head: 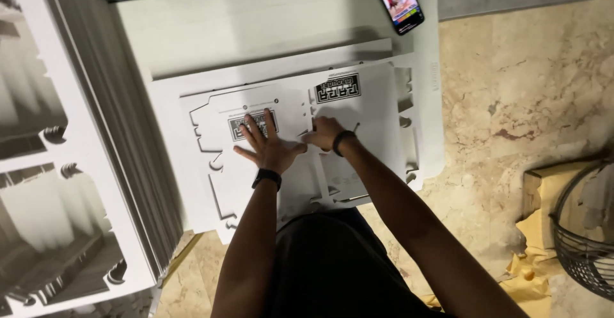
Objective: Removing the excess outer frame from die-cut cardboard sheets and stacking the results.
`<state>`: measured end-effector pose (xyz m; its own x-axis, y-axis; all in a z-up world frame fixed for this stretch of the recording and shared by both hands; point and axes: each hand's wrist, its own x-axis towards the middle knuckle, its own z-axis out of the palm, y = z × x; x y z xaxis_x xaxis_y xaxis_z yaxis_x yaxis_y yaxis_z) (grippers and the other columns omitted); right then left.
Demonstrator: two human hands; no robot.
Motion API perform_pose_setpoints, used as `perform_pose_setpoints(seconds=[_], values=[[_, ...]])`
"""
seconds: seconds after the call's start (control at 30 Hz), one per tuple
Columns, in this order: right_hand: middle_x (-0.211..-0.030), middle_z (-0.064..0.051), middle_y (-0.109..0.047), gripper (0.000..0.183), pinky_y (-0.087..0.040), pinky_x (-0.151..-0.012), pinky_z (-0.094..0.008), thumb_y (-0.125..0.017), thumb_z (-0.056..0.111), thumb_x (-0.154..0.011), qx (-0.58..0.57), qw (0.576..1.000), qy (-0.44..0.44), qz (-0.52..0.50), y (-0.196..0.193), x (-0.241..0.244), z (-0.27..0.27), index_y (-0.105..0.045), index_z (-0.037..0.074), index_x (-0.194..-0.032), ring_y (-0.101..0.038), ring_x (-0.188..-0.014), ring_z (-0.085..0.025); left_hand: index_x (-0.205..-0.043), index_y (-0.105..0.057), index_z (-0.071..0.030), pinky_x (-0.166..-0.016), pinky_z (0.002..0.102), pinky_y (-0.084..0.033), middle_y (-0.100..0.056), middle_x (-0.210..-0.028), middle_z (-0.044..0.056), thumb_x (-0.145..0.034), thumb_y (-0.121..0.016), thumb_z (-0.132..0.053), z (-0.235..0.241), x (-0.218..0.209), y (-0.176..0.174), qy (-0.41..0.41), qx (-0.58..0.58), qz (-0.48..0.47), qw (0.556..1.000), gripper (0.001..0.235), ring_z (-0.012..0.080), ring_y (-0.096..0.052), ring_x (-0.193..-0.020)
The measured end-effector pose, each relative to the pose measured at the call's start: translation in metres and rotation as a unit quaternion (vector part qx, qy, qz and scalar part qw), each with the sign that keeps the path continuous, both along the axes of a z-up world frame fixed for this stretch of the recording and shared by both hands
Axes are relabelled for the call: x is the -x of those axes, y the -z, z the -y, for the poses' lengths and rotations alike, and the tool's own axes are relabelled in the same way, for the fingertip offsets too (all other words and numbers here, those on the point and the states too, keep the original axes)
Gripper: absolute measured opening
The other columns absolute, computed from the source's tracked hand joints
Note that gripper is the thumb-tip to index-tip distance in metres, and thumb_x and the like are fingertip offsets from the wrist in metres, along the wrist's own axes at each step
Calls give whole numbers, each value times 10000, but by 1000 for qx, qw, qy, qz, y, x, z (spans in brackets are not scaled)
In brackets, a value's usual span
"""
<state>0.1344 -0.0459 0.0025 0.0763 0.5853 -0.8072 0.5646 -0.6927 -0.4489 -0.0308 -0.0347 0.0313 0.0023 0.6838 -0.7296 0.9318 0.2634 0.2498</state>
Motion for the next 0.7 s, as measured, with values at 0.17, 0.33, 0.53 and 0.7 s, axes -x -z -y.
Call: perform_pose_setpoints(seconds=[0.17,0.33,0.53,0.7], values=[[-898,-285,-742,282,-618,-773,-459,-569,185,-944,-100,986,-136,11,-19,9,-3,-685,-72,-966,-751,-893,-413,-1645,64,-383,-1095,726,244,175,-1713,106,-696,-732,-726,-3,-5,6,-22,11,-21,999,1285,350,208,-1551],[-807,-198,-695,317,-601,-681,-445,-537,245,-1008,-163,964,-206,33,25,11,31,-669,-36,-943,-733,-811,-362,-1646,66,-385,-1089,725,244,208,-1707,88,-710,-733,-700,-2,-4,12,-18,15,-25,999,1270,336,234,-1546],[-793,-166,-678,313,-605,-647,-405,-491,209,-1061,-230,932,-277,53,35,10,40,-683,-33,-1010,-732,-781,-326,-1642,78,-385,-1107,733,218,227,-1700,91,-693,-780,-637,0,-2,16,-23,12,-12,1000,1305,344,238,-1545],[-749,-147,-664,330,-576,-584,-336,-577,228,-1039,-348,865,-355,72,35,4,57,-709,2,-838,-711,-703,-276,-1628,126,-392,-1063,754,252,268,-1677,110,-767,-757,-598,8,1,49,0,-11,-41,999,1251,372,270,-1520]])
